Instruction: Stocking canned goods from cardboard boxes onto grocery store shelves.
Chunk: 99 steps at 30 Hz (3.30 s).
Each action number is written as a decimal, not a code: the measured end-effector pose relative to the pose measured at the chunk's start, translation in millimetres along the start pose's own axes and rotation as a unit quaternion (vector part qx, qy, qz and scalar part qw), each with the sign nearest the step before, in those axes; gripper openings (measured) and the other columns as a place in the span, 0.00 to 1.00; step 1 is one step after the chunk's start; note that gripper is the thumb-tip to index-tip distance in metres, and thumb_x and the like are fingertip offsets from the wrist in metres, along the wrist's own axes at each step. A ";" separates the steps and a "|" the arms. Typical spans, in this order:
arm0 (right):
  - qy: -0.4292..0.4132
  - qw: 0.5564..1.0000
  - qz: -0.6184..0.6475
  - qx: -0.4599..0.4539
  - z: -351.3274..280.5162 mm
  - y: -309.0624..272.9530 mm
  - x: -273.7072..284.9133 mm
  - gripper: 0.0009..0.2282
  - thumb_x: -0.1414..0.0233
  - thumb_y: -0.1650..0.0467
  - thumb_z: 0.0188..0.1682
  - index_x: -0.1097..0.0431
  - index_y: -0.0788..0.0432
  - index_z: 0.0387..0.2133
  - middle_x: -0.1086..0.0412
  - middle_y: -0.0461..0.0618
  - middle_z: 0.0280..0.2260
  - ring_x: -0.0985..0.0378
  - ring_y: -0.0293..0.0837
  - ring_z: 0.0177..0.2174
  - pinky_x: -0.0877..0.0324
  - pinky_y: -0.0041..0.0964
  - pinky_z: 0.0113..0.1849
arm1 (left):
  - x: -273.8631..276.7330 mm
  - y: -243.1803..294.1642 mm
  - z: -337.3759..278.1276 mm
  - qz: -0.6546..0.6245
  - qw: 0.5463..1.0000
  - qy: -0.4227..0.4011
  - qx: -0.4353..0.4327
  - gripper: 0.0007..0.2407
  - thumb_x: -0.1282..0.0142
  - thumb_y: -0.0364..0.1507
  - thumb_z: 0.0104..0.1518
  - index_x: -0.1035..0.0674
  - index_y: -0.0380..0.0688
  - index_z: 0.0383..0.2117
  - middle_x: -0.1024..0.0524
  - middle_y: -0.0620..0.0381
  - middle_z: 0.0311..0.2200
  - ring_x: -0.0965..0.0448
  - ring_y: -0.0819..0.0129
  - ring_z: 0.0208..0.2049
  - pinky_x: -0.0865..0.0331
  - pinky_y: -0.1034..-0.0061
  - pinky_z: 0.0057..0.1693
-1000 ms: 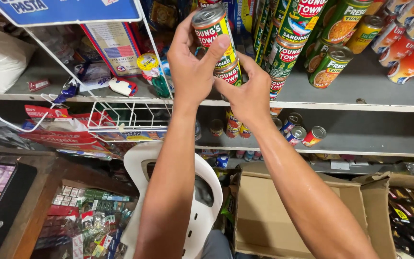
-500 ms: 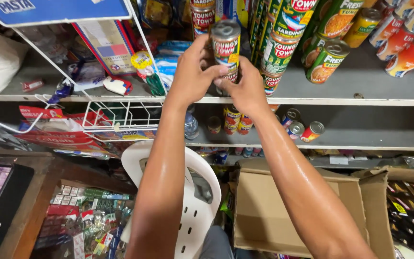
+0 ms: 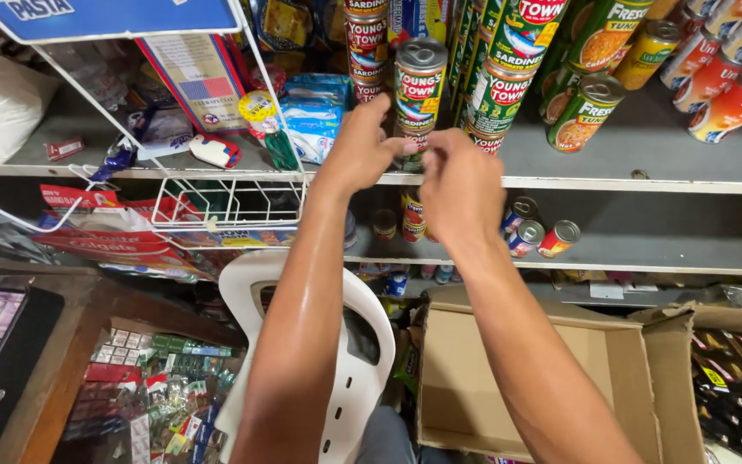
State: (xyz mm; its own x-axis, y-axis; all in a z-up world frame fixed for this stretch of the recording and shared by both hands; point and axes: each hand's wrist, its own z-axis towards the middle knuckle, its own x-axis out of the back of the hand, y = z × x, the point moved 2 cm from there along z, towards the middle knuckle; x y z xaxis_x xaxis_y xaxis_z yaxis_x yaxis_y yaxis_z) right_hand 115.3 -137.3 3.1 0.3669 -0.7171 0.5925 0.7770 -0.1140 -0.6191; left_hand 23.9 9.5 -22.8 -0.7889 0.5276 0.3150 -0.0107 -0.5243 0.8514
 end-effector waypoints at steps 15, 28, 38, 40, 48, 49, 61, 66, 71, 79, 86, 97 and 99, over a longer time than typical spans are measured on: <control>0.001 0.976 0.218 0.011 23.3 112.1 23.0 0.41 0.29 0.73 0.40 0.49 0.63 0.65 0.39 0.58 0.58 0.30 0.46 0.54 0.29 0.42 0.53 | -30.0 -8.4 1.6 0.021 0.998 0.040 -0.054 0.18 0.32 0.21 0.50 0.29 0.35 0.44 0.19 0.42 0.38 0.22 0.61 0.37 0.25 0.68 0.44; 0.175 0.952 0.160 0.191 -45.4 44.4 27.0 0.20 0.39 0.79 0.53 0.39 0.59 0.56 0.37 0.53 0.54 0.30 0.45 0.51 0.31 0.37 0.56 | -10.7 -16.0 -0.1 0.070 0.981 0.129 -0.128 0.32 0.30 0.19 0.41 0.32 0.31 0.56 0.25 0.38 0.47 0.22 0.50 0.47 0.26 0.64 0.48; -0.139 0.884 0.440 0.071 44.8 16.6 -113.9 0.27 0.65 0.61 0.64 0.57 0.66 0.71 0.54 0.57 0.72 0.54 0.49 0.71 0.57 0.40 0.67 | 16.5 -70.7 38.9 -0.298 0.899 0.316 -0.051 0.27 0.61 0.41 0.69 0.44 0.37 0.70 0.43 0.47 0.70 0.43 0.64 0.69 0.50 0.69 0.70; -0.117 0.870 0.473 0.074 66.4 22.2 -136.4 0.29 0.67 0.58 0.65 0.56 0.67 0.71 0.54 0.57 0.73 0.55 0.47 0.71 0.60 0.39 0.68 | 15.2 -72.1 43.6 -0.365 0.885 0.290 -0.015 0.31 0.68 0.48 0.67 0.48 0.40 0.71 0.50 0.53 0.73 0.51 0.69 0.71 0.57 0.69 0.69; -0.173 0.728 0.659 -0.080 95.0 21.8 -156.1 0.34 0.74 0.51 0.60 0.51 0.64 0.70 0.44 0.53 0.68 0.41 0.50 0.65 0.49 0.43 0.65 | -8.2 -79.1 58.5 -0.410 0.894 0.180 -0.020 0.37 0.78 0.55 0.67 0.45 0.33 0.72 0.42 0.45 0.70 0.41 0.58 0.69 0.50 0.67 0.72; -0.172 0.729 0.658 -0.080 94.2 24.0 -157.1 0.34 0.74 0.51 0.60 0.51 0.64 0.70 0.44 0.53 0.68 0.41 0.50 0.65 0.49 0.43 0.65 | -8.6 -75.6 55.5 -0.411 0.894 0.179 -0.020 0.37 0.78 0.55 0.67 0.45 0.33 0.72 0.42 0.45 0.70 0.41 0.58 0.69 0.50 0.67 0.72; -0.212 0.739 0.639 -0.027 72.3 22.2 -133.5 0.36 0.79 0.49 0.59 0.51 0.63 0.70 0.47 0.53 0.70 0.46 0.49 0.68 0.53 0.44 0.67 | 5.1 -30.8 25.1 -0.253 0.941 0.220 0.052 0.40 0.79 0.58 0.64 0.28 0.32 0.60 0.25 0.43 0.59 0.27 0.59 0.59 0.39 0.66 0.66; -0.214 0.779 0.589 -0.029 59.9 22.0 -126.6 0.36 0.80 0.49 0.59 0.49 0.63 0.69 0.44 0.54 0.68 0.44 0.49 0.67 0.53 0.44 0.67 | 6.0 -18.1 5.6 -0.184 0.958 0.200 0.086 0.41 0.83 0.59 0.63 0.20 0.36 0.54 0.19 0.49 0.51 0.23 0.62 0.53 0.38 0.69 0.62; -0.201 0.815 0.543 -0.032 44.3 14.4 -110.4 0.36 0.80 0.49 0.58 0.50 0.62 0.69 0.45 0.53 0.68 0.47 0.46 0.67 0.57 0.42 0.66 | 4.8 -19.5 -3.1 -0.256 0.950 0.169 0.059 0.39 0.83 0.58 0.64 0.24 0.37 0.58 0.20 0.50 0.51 0.23 0.65 0.53 0.36 0.69 0.63; -0.192 0.805 0.556 -0.080 32.6 20.4 -106.0 0.32 0.77 0.52 0.60 0.52 0.60 0.69 0.48 0.48 0.69 0.49 0.42 0.68 0.58 0.40 0.66 | -0.8 -15.8 -11.3 -0.292 0.946 0.134 0.039 0.39 0.82 0.56 0.66 0.28 0.33 0.62 0.23 0.50 0.56 0.26 0.67 0.56 0.41 0.71 0.66; -0.178 0.810 0.557 -0.039 17.3 15.4 -91.2 0.31 0.76 0.53 0.62 0.48 0.63 0.68 0.42 0.52 0.66 0.43 0.44 0.65 0.54 0.42 0.66 | -10.4 -24.3 -19.5 -0.319 0.934 0.146 0.070 0.41 0.77 0.57 0.67 0.35 0.21 0.64 0.31 0.39 0.62 0.31 0.61 0.61 0.44 0.68 0.68; -0.176 0.797 0.574 -0.064 12.8 18.3 -93.2 0.28 0.71 0.53 0.62 0.44 0.60 0.65 0.37 0.50 0.62 0.38 0.44 0.62 0.48 0.45 0.65 | -10.2 -16.9 -21.4 -0.334 0.929 0.140 0.075 0.42 0.73 0.57 0.64 0.41 0.22 0.67 0.34 0.40 0.66 0.34 0.57 0.66 0.45 0.69 0.69; -0.175 0.800 0.567 -0.091 11.8 16.8 -91.9 0.28 0.71 0.53 0.61 0.44 0.58 0.65 0.38 0.49 0.62 0.39 0.42 0.62 0.49 0.43 0.64 | -10.3 -15.1 -21.0 -0.315 0.939 0.127 0.055 0.42 0.74 0.57 0.64 0.39 0.22 0.67 0.31 0.39 0.64 0.31 0.56 0.63 0.43 0.69 0.67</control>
State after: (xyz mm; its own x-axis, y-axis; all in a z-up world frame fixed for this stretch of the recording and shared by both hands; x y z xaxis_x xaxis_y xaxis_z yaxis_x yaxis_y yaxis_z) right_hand 100.7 -65.2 -55.6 0.9290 -0.1971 -0.3133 -0.2312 0.3521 -0.9070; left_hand 19.3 -2.0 -47.6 -0.7682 0.5264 -0.3645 -0.4720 -0.0808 0.8779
